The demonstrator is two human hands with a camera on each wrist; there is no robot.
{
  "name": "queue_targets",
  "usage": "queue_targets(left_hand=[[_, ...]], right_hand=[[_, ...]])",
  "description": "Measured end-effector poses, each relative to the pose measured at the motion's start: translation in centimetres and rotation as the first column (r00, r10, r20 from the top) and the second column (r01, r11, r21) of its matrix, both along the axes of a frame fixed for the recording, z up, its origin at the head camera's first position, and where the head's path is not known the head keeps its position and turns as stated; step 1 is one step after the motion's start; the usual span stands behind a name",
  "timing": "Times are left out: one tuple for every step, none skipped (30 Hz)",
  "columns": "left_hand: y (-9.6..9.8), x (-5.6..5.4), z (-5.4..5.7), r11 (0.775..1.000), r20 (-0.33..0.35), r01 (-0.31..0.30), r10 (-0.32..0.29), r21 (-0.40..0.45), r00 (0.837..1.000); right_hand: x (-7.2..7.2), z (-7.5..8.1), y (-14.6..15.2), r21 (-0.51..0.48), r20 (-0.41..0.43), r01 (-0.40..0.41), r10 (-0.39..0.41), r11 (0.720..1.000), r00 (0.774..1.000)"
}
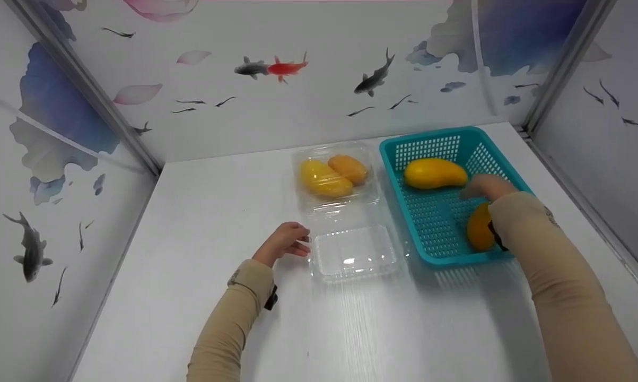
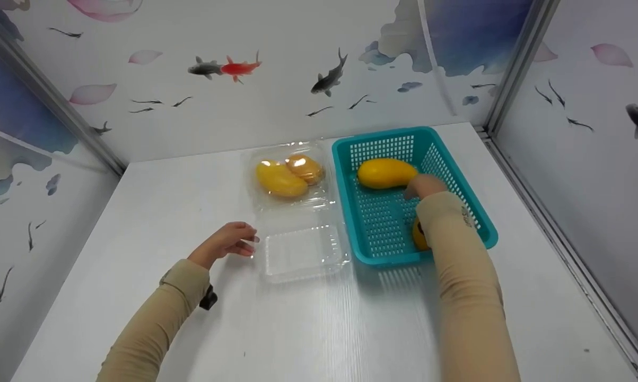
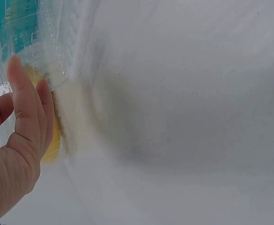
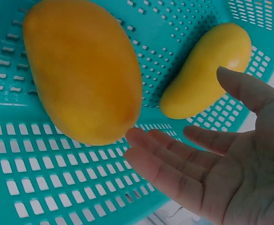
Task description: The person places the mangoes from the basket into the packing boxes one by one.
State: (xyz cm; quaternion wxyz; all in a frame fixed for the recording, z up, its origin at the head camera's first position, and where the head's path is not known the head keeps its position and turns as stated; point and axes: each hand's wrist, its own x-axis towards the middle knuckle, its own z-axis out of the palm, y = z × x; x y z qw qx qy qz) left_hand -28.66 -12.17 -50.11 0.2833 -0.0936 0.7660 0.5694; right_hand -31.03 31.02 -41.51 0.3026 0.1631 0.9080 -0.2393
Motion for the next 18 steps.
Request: queue_targets(left_hand=[[0.1, 0.0, 0.0, 1.000, -0.005, -0.001, 0.001, 0.001, 1.000], [0.1, -0.1, 0.0, 1.000, -0.008, -0.002, 0.002, 0.002, 1.000], [0.2, -0.2, -0.1, 1.000, -0.011, -0.004, 0.004, 0.001, 1.000], [0.2, -0.2, -0.2, 1.000, -0.012, -0.006, 0.006, 0.000, 1.000], [0.2, -0.3, -0.2, 1.000, -0.011, -0.009, 0.009, 0.000, 1.000], [0.3, -0.3, -0.3, 1.000, -0.012, -0.010, 0.010, 0.000, 1.000], [0.3, -0.3, -0.3, 1.000, -0.012, -0.009, 0.009, 0.002, 1.000], [0.3, -0.3, -0.3, 1.000, -0.010, -0.009, 0.009, 0.004, 1.000], [0.3, -0.3, -0.3, 1.000, -0.009, -0.010, 0.010, 0.006, 1.000], [0.3, -0.3, -0.3, 1.000, -0.011, -0.011, 0.011, 0.007, 1.000], [0.3, -0.3, -0.2, 1.000, -0.013, -0.012, 0.012, 0.007, 1.000], [0.3, -0.3, -0.2, 1.000, -0.013, -0.015, 0.015, 0.005, 1.000], [0.3, -0.3, -0.2, 1.000, -0.012, -0.017, 0.017, 0.003, 1.000], [0.3, -0.3, -0.1, 1.000, -0.013, -0.019, 0.019, -0.002, 1.000], [0.3, -0.3, -0.1, 1.000, -0.014, -0.021, 0.020, -0.006, 1.000], [0.3, -0.3, -0.1, 1.000, -0.013, -0.021, 0.021, -0.008, 1.000], [0.3, -0.3, 0.0, 1.000, -0.010, -0.022, 0.022, -0.009, 1.000], [0.3, -0.4, 0.0, 1.000, -0.008, -0.022, 0.022, -0.009, 1.000]], right_hand=[[0.2, 0.0, -0.1, -0.005, 0.009, 0.055, -0.055, 0.998, 0.998], [0.5, 0.0, -0.1, -0.011, 0.012, 0.110, -0.110, 0.994, 0.994], [0.8, -0.1, -0.1, -0.012, -0.002, 0.130, -0.130, 0.991, 0.992], [1.0, -0.2, -0.1, -0.014, -0.017, 0.147, -0.148, 0.989, 0.989], [1.3, -0.2, -0.1, -0.024, -0.039, 0.150, -0.151, 0.988, 0.988], [1.6, -0.3, 0.0, -0.031, -0.058, 0.144, -0.146, 0.989, 0.988], [1.8, -0.4, 0.1, -0.035, -0.071, 0.136, -0.139, 0.990, 0.988], [1.9, -0.5, 0.1, -0.050, -0.078, 0.146, -0.150, 0.988, 0.986], [2.0, -0.7, 0.2, -0.065, -0.081, 0.154, -0.159, 0.986, 0.984], [2.0, -0.8, 0.3, -0.093, -0.069, 0.189, -0.196, 0.978, 0.978], [2.0, -0.9, 0.3, -0.119, -0.053, 0.231, -0.238, 0.966, 0.970], [1.9, -1.0, 0.3, -0.138, -0.032, 0.279, -0.285, 0.950, 0.958], [1.9, -1.0, 0.2, -0.148, -0.012, 0.309, -0.314, 0.940, 0.949], [1.7, -1.1, 0.2, -0.157, 0.006, 0.336, -0.339, 0.929, 0.941], [1.7, -1.1, 0.2, -0.159, 0.019, 0.348, -0.350, 0.924, 0.937], [1.6, -1.1, 0.0, -0.162, 0.032, 0.359, -0.359, 0.919, 0.933], [1.7, -1.0, -0.1, -0.156, 0.043, 0.359, -0.357, 0.920, 0.933], [1.7, -0.9, -0.4, -0.154, 0.051, 0.365, -0.361, 0.918, 0.931]])
